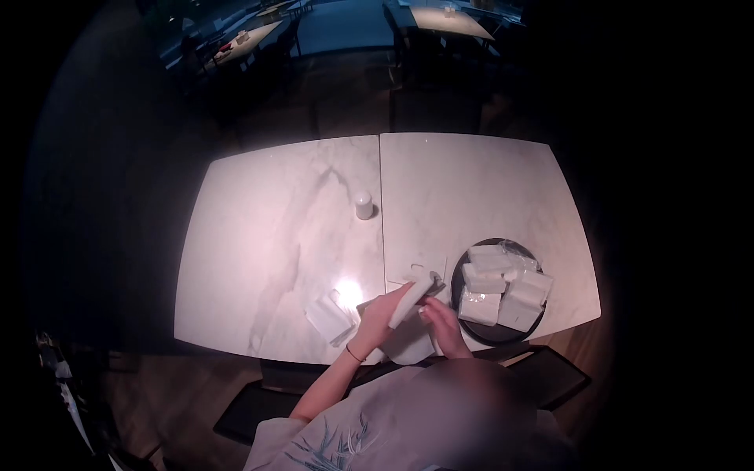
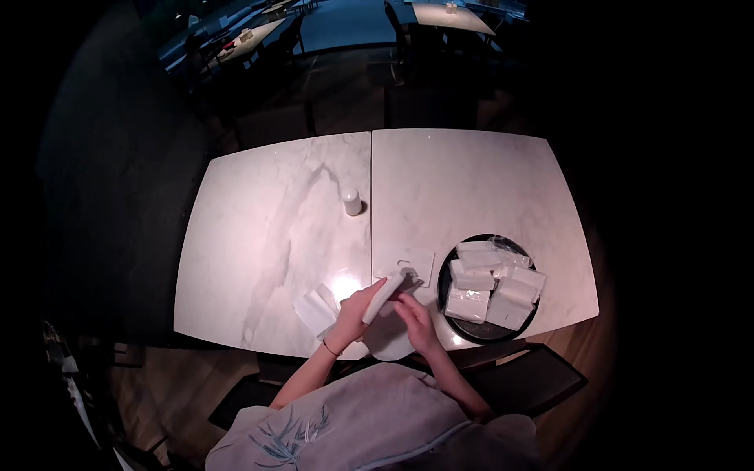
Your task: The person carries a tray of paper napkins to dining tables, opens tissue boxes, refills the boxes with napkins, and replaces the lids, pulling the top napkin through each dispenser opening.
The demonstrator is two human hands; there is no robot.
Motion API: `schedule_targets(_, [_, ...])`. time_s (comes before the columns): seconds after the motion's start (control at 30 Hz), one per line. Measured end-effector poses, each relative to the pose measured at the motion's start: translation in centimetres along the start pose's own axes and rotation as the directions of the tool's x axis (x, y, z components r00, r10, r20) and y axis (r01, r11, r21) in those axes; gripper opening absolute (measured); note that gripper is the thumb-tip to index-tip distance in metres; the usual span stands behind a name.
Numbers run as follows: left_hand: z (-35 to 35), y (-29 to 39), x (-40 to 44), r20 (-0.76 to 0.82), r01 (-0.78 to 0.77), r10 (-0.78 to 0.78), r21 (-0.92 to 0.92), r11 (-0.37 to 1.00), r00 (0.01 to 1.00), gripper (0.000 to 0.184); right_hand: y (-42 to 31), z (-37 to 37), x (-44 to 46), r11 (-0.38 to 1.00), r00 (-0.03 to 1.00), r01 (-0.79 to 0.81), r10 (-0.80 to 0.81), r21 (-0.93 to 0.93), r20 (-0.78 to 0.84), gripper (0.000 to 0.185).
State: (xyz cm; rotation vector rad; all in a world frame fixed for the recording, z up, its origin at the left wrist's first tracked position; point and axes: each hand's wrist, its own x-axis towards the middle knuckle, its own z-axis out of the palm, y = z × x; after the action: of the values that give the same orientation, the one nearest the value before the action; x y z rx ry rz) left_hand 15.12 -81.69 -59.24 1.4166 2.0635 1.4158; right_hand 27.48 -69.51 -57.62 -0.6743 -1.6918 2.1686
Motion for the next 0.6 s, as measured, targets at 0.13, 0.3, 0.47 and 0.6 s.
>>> schedule_targets(0.13, [-1.3,-1.7,-0.1,-0.085,0.317,-0.359,-0.312,0.896,0.930,0.022,4.7,-3.0,1.5,0.978,0.940,-0.040,-0.034,-0.206,-0.340,0.023])
schedule_targets(0.3, [-2.6,-3.8,-1.1,0.020,0.348,-0.514,-0.757,0.552,0.858,0.024,11.4,-6.4,0.9,0.888,0.863,-0.456,0.423,-0.063,-0.276,0.033])
schedule_targets(0.47, [-2.4,-7.3,-1.3,0.148,0.493,-0.518,-0.602,0.629,0.842,0.025,16.9,-5.5,0.6,0.861,0.900,-0.372,0.426,0.348,-0.093,0.036])
schedule_targets(0.6, [-2.0,-9.3,-0.8,0.121,0.455,-0.438,-0.210,0.866,0.891,0.024,14.8,-4.8,-0.1,0.756,0.808,-0.590,0.559,0.283,0.189,0.035])
